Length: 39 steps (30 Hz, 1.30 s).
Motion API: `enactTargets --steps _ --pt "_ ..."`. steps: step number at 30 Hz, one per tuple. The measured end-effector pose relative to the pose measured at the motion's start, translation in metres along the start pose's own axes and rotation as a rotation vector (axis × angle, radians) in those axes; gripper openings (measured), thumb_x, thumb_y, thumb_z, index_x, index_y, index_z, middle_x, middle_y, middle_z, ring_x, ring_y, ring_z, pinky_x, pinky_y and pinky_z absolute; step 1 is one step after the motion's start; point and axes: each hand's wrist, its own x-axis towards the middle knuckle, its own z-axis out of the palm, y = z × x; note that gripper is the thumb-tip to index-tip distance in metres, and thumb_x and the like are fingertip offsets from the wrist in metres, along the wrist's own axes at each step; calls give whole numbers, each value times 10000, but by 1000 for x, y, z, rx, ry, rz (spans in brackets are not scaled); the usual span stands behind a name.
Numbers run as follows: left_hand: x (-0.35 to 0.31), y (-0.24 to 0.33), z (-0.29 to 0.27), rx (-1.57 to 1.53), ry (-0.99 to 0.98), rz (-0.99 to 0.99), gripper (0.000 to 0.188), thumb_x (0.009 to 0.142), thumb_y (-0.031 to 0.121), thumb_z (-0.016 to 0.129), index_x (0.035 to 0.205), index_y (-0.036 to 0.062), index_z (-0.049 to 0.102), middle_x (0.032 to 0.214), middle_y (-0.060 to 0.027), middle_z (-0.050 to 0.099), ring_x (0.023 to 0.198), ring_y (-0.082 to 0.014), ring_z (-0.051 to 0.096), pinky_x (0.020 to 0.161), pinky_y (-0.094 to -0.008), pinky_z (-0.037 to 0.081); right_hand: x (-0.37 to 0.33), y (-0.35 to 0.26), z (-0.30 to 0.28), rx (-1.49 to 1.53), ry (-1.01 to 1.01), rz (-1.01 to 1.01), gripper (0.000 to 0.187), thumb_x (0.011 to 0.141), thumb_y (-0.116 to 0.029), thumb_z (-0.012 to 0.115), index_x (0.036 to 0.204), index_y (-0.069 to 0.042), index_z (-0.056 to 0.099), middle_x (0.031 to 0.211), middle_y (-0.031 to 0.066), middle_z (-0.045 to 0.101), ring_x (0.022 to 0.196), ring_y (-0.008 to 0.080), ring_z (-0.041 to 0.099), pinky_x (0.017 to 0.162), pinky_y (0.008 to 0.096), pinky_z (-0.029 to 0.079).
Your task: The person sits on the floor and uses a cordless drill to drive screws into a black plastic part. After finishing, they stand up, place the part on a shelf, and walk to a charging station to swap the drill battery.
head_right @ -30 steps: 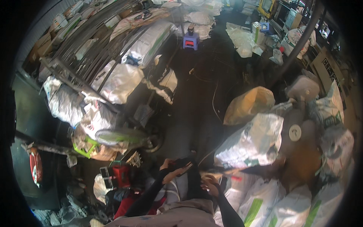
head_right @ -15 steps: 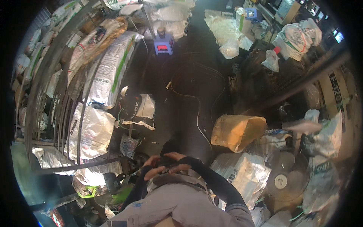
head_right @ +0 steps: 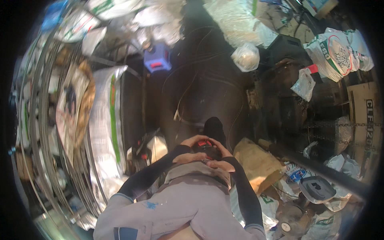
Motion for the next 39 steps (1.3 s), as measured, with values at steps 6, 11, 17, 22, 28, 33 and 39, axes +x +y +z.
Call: enactTargets --steps 6,11,17,22,28,33,39 --pt "234 1 -114 -5 70 -137 571 858 376 651 1303 42 520 1251 -190 572 1200 -274 531 1026 -357 386 194 -113 -118 -4 147 -95 797 770 -239 790 1438 -68 390 1364 105 494 1267 210 459 1079 335 338" --pt "392 86 -233 -196 258 -280 513 891 334 619 1293 30 522 1218 -160 592 1149 -246 557 987 -360 419 359 -303 -206 317 -189 116 696 867 -256 704 1446 -54 373 1391 145 466 1239 202 481 996 325 421" --pt "586 193 -401 -226 244 -31 483 885 238 628 1303 24 511 1223 -125 589 1131 -232 553 972 -339 427 552 -500 -302 -423 -271 22 698 883 -312 682 1442 -32 371 1401 153 476 1251 205 479 1034 316 388" --pt "804 218 -519 -74 342 -64 421 847 177 681 1219 13 573 1169 -106 618 1092 -177 568 961 -322 425 737 -593 -418 -335 -130 51 651 893 -354 667 1402 -24 432 1352 153 518 1230 205 496 1024 327 401" --pt "1031 363 -639 -37 212 30 391 830 150 701 1173 29 558 1102 -81 600 1037 -149 555 876 -284 448 855 -788 -526 23 176 -82 595 911 -382 646 1387 -82 451 1303 141 509 1168 215 526 935 303 456" --pt "1215 468 -745 25 119 53 423 841 211 685 1187 17 538 1111 -108 596 1038 -185 563 877 -319 460 964 -923 -623 101 160 -256 651 915 -444 615 1393 -58 398 1203 99 574 1068 169 574 815 283 503" --pt "1458 513 -866 52 468 39 382 861 303 635 1103 10 608 1016 -185 651 1024 -271 614 897 -355 464 1203 -1045 -732 247 470 -323 459 945 -329 574 1311 -71 471 1135 78 590 1043 189 572 726 344 551"
